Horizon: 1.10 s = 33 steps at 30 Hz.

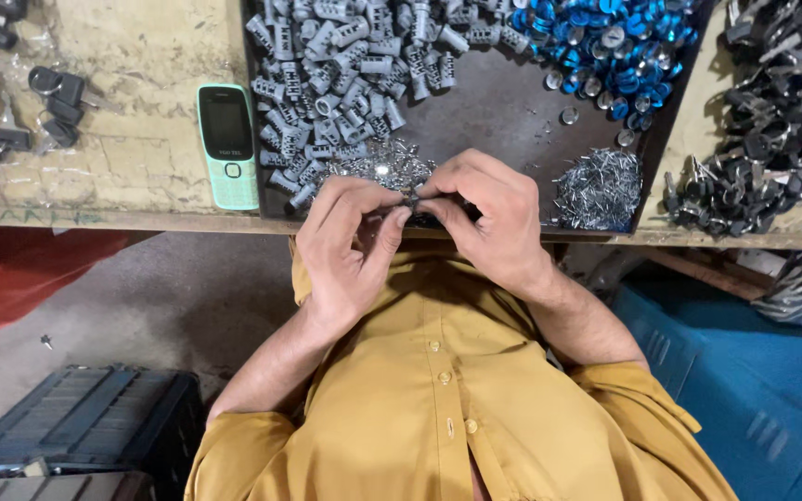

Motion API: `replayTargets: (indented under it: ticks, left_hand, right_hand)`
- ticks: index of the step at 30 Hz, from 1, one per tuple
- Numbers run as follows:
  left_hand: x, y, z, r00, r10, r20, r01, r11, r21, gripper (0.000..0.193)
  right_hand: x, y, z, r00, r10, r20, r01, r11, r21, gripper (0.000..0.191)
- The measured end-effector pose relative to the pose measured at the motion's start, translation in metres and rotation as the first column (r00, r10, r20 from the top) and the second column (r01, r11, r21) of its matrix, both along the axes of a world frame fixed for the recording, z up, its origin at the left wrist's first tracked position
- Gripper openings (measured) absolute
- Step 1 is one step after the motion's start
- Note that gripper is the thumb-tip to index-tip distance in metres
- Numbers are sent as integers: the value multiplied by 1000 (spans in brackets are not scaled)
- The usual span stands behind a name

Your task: The person sits at a workbench assembling small components by hand. They pick up a grey plastic body from a tray, insert a metal spring into it, press a blue cap onto the assembly, and set the finished piece back on the tray, repeating this cycle throughout the clip.

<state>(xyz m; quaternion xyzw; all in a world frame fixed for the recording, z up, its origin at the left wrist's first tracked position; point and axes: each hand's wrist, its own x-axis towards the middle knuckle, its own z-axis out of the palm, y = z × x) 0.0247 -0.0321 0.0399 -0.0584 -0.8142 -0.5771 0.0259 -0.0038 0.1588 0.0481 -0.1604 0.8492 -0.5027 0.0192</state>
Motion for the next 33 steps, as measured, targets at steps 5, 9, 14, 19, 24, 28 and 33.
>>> replayTargets:
  ticks: [5, 9, 14, 19, 24, 28, 33]
  left_hand:
    - [-1, 0, -2, 988, -123, 91, 104, 976, 191, 12]
    - [-5, -8, -9, 876, -327, 355, 71, 815, 575, 8]
    - [-7, 1, -17, 732, -459, 503, -219, 541, 812, 9]
    - [-5, -3, -13, 900, -282, 332, 113, 887, 448, 4]
    - [-8, -2, -17, 961, -222, 167, 172, 948, 269, 8]
    - [-11, 6, -17, 940, -251, 231, 127, 886, 446, 6]
    - [-13, 11, -18, 883, -338, 326, 100, 814, 573, 4]
  right_hand:
    - [12, 1, 2, 977, -2, -214, 8, 1000, 30, 16]
    - [13, 4, -3, 958, 21, -287, -32, 999, -34, 17]
    - [14, 0, -9, 937, -37, -346, 2, 995, -100, 20]
    - [14, 6, -11, 934, 22, -355, -38, 999, -38, 24]
    - [8, 58, -10, 940, -163, -299, 276, 881, 385, 26]
    - [8, 95, -17, 920, -221, -323, 374, 739, 560, 18]
    - [10, 101, -27, 923, -213, -322, 369, 730, 575, 16]
